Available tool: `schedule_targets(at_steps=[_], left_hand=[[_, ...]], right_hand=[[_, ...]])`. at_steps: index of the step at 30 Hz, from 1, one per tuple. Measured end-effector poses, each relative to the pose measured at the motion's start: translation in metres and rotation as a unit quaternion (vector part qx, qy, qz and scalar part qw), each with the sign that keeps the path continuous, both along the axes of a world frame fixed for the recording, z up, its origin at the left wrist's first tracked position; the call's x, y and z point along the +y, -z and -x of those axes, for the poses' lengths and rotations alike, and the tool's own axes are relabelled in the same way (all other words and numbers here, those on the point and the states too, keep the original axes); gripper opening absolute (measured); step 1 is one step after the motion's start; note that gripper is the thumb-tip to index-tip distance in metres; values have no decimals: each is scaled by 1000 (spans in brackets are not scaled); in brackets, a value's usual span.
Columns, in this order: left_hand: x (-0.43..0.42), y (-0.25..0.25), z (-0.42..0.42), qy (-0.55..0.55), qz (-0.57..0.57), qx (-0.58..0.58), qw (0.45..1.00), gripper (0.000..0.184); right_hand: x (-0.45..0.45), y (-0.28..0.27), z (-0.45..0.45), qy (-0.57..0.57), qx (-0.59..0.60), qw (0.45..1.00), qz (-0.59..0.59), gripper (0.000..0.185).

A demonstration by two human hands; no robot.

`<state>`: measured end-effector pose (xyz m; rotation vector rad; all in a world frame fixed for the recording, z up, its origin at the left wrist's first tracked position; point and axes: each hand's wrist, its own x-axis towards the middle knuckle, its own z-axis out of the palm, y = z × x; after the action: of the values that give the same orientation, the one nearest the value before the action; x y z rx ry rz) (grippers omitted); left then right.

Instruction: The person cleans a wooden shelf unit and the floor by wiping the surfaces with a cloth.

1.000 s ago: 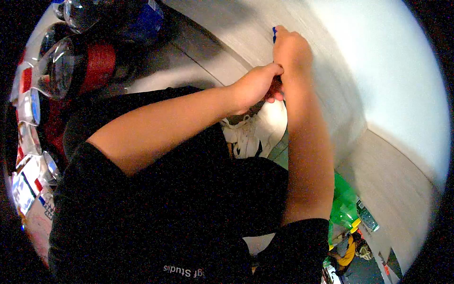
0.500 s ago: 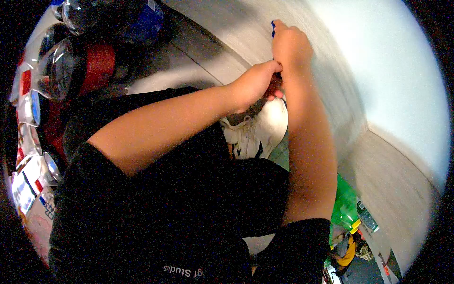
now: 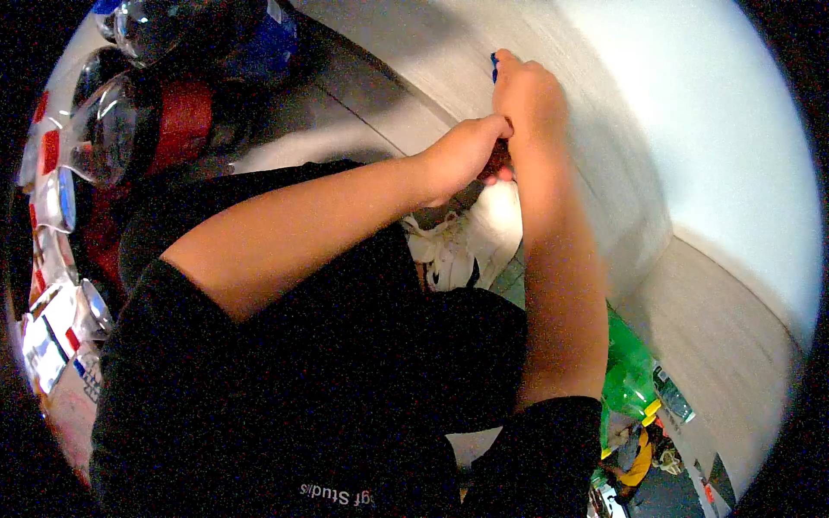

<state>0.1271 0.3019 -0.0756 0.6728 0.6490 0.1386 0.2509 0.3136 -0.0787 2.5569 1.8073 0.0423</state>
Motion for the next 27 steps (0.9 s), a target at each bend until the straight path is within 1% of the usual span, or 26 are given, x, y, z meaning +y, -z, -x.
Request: schedule_targets(at_steps=[2, 4, 8, 10, 17, 20, 22, 27], left_hand=[[-4, 1, 1, 25, -10, 13, 1000, 37], [-6, -1, 3, 51, -24, 27, 998, 37], [-4, 0, 2, 35, -22, 33, 999, 36], [-3, 4, 2, 34, -21, 29, 999, 36], [0, 12, 1, 23, -23, 34, 999, 37], [2, 12, 3, 19, -30, 20, 999, 38], [0, 12, 4, 16, -35, 11, 999, 38], [-4, 12, 3, 28, -32, 38, 998, 38]], right_hand=[[-10, -1, 3, -4, 9, 1000, 1, 27], [-15, -2, 6, -13, 18, 999, -39, 27], [-10, -3, 5, 5, -16, 998, -54, 28], [3, -2, -7, 56, -13, 998, -9, 32], [25, 1, -37, 69, 5, 997, -17, 34], [19, -3, -29, 37, -13, 999, -13, 34], [11, -7, -19, -10, -23, 1000, -1, 33], [6, -2, -19, -15, -31, 999, -7, 33]])
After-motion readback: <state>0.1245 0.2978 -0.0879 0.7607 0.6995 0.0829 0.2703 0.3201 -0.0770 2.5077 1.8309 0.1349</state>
